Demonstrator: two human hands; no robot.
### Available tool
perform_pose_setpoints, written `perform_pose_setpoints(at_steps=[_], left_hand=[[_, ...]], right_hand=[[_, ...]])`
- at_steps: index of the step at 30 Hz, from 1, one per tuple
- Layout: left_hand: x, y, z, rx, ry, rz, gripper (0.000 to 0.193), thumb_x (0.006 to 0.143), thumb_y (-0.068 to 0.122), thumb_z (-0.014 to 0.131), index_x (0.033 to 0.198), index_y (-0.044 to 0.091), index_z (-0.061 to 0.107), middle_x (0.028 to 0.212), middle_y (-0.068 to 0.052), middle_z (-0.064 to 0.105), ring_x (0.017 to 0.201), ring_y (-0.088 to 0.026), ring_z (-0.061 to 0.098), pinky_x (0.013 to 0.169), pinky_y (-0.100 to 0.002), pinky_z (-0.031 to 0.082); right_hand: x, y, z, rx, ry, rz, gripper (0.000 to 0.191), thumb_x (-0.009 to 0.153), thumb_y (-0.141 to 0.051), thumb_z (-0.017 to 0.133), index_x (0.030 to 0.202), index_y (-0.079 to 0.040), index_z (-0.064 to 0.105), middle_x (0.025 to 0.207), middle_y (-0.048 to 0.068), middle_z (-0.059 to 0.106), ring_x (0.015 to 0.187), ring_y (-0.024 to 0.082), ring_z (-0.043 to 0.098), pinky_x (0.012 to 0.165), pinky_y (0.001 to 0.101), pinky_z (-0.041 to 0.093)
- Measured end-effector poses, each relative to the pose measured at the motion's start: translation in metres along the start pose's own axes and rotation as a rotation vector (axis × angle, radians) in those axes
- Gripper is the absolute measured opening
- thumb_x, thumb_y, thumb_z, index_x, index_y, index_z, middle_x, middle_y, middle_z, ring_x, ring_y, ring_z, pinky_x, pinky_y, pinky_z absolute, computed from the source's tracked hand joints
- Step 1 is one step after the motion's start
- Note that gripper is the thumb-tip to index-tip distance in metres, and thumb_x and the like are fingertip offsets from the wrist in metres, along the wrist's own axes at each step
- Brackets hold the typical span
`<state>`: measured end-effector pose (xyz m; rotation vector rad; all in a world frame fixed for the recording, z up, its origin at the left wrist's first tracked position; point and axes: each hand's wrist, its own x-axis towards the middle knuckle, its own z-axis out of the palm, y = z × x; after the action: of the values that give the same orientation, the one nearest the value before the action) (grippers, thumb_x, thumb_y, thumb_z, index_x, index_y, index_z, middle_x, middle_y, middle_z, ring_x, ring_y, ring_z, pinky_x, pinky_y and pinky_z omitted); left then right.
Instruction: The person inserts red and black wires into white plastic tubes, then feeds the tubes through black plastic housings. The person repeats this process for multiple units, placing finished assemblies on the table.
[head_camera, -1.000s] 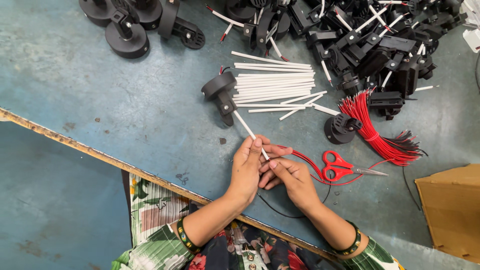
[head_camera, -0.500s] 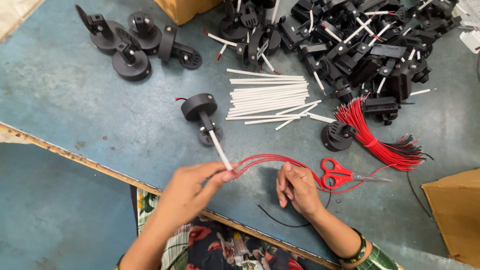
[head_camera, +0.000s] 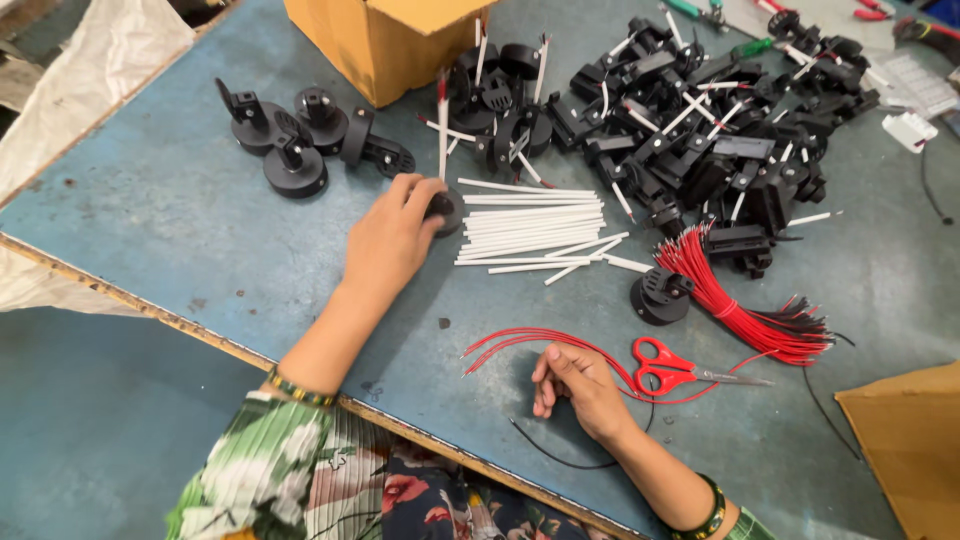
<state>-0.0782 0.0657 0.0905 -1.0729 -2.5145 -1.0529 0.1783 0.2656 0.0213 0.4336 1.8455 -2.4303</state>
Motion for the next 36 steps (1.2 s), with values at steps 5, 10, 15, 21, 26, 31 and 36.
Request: perform_pose_setpoints(at_steps=[5, 10, 15, 21, 26, 31, 36], left_hand=[[0.043, 0.001, 0.004, 0.041, 0.221, 0.128, 0.017, 0.097, 0.003, 0.061, 0.109, 0.016, 0.061, 0.108, -0.007, 0.061, 0.089, -0.035, 0.068, 0.069, -0.047, 0.053], [0.089, -0.007, -0.004, 0.063, 0.329, 0.060, 0.022, 0.094, 0.003, 0.064, 0.112, 0.014, 0.060, 0.109, -0.012, 0.059, 0.089, -0.039, 0.066, 0.071, -0.050, 0.053], [0.106, -0.011, -0.006, 0.003, 0.261, -0.110, 0.032, 0.089, 0.008, 0.074, 0.116, 0.011, 0.058, 0.115, -0.017, 0.059, 0.099, -0.043, 0.064, 0.078, -0.051, 0.053], [0.084, -0.024, -0.018, 0.083, 0.217, -0.060, 0.063, 0.087, 0.014, 0.080, 0.140, 0.000, 0.049, 0.127, -0.022, 0.056, 0.105, -0.046, 0.062, 0.081, -0.051, 0.053], [0.056, -0.041, -0.013, 0.333, 0.107, 0.134, 0.054, 0.077, 0.019, 0.084, 0.124, 0.002, 0.062, 0.123, -0.016, 0.063, 0.123, -0.036, 0.057, 0.096, -0.047, 0.047], [0.039, -0.055, 0.005, 0.378, 0.052, 0.244, 0.023, 0.084, 0.014, 0.079, 0.106, 0.010, 0.074, 0.113, -0.006, 0.068, 0.116, -0.030, 0.059, 0.107, -0.046, 0.041], [0.029, -0.058, -0.003, 0.318, 0.046, 0.241, 0.018, 0.085, 0.007, 0.074, 0.103, 0.010, 0.073, 0.108, -0.008, 0.067, 0.105, -0.033, 0.062, 0.093, -0.047, 0.046]], right_hand=[[0.006, 0.004, 0.000, -0.025, -0.036, -0.004, 0.041, 0.104, -0.036, 0.051, 0.088, -0.001, 0.064, 0.062, 0.006, 0.062, 0.058, 0.018, 0.069, 0.052, 0.0295, 0.053], [0.008, 0.006, 0.005, -0.062, -0.055, 0.002, 0.037, 0.105, -0.034, 0.053, 0.089, -0.002, 0.064, 0.062, 0.005, 0.062, 0.059, 0.017, 0.069, 0.052, 0.0280, 0.053], [0.007, 0.002, 0.011, -0.089, -0.067, 0.015, 0.034, 0.104, -0.032, 0.055, 0.090, -0.003, 0.063, 0.063, 0.005, 0.063, 0.060, 0.016, 0.070, 0.052, 0.0267, 0.052], [0.002, 0.001, 0.017, -0.112, -0.058, 0.023, 0.033, 0.103, -0.031, 0.059, 0.090, -0.002, 0.064, 0.064, 0.003, 0.063, 0.061, 0.014, 0.069, 0.053, 0.0257, 0.052], [0.001, -0.001, 0.020, -0.117, -0.056, 0.045, 0.034, 0.103, -0.032, 0.059, 0.090, -0.001, 0.065, 0.064, 0.003, 0.064, 0.061, 0.013, 0.069, 0.053, 0.0255, 0.051], [0.001, -0.004, 0.024, -0.126, -0.063, 0.045, 0.035, 0.102, -0.033, 0.060, 0.090, -0.001, 0.064, 0.066, 0.003, 0.063, 0.063, 0.013, 0.070, 0.054, 0.0259, 0.052], [0.000, -0.006, 0.026, -0.143, -0.066, 0.048, 0.034, 0.102, -0.033, 0.061, 0.090, -0.001, 0.065, 0.066, 0.003, 0.063, 0.064, 0.013, 0.069, 0.055, 0.0260, 0.053]])
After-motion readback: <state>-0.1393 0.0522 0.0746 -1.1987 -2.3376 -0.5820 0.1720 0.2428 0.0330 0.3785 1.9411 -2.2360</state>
